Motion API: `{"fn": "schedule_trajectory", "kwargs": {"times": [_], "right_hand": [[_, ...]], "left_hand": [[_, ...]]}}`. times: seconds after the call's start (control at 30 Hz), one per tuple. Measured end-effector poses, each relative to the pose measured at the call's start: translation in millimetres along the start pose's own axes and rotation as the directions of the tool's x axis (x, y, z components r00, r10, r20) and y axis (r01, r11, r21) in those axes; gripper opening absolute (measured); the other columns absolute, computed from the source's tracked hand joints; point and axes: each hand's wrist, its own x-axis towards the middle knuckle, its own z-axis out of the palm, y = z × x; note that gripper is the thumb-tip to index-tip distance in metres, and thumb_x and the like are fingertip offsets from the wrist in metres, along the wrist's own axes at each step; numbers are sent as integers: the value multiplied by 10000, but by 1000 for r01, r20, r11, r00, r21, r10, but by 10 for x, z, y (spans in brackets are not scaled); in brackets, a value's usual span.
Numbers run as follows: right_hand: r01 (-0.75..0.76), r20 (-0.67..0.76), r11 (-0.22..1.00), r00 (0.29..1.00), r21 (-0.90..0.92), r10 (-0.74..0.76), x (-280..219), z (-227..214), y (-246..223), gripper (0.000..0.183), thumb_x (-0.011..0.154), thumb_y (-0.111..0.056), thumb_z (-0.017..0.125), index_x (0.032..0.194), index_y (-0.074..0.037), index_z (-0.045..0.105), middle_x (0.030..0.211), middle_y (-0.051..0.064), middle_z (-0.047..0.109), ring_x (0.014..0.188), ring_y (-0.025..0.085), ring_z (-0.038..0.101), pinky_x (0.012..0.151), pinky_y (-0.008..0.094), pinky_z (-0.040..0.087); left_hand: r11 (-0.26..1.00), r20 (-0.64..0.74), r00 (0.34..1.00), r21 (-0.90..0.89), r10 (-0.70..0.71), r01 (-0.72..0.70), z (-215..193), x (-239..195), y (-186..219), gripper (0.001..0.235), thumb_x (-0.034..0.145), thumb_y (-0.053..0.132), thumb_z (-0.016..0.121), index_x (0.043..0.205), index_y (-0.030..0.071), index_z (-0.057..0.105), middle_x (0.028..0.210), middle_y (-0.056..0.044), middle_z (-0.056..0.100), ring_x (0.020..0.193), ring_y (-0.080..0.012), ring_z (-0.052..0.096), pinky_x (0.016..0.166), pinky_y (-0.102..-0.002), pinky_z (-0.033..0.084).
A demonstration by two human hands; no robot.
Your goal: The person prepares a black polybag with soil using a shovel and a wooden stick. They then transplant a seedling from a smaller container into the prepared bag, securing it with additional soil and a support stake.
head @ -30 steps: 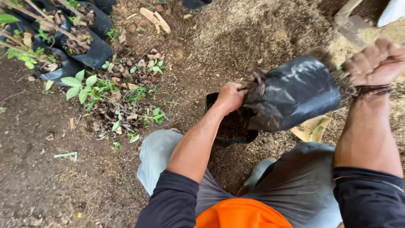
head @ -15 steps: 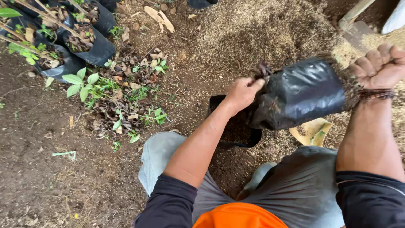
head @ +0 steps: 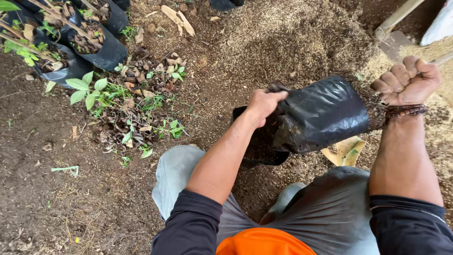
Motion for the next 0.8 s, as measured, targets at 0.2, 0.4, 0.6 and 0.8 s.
{"fn": "schedule_trajectory", "kwargs": {"times": [0.2,0.4,0.6,0.8], "right_hand": [[12,26,999,1000,-32,-11,23,-112,20,549,1164,-359,436,648,-217,314,493,-82,207,420,65,172,421,255,201],[20,80,1000,997,-11,-19,38,-484,0,575,1162,-406,443,649,-193,295,478,-78,222,425,64,190,449,274,250],[14,169,999,985,43,-21,-27,-641,-169,604,1175,-423,445,625,-202,334,465,-79,229,441,65,218,440,273,334],[33,139,999,990,37,-38,-86,-372,-97,561,1166,-383,431,641,-214,332,452,-91,218,387,53,203,424,259,276]], "left_hand": [[946,-245,918,170,310,-274,-141,88,41,185,886,229,757,869,45,762,840,-82,759,725,-201,682,711,-408,542],[845,-705,681,-231,197,-483,-805,76,286,107,930,51,635,957,-44,677,813,-133,721,553,-163,667,460,-300,554],[992,-644,758,120,104,-34,-1421,-145,511,151,921,117,683,965,-21,639,892,-134,694,689,-140,665,639,-270,610],[852,-50,985,510,163,-115,-326,-311,247,227,962,200,661,817,40,730,731,-60,659,656,-150,580,704,-379,526]]}}
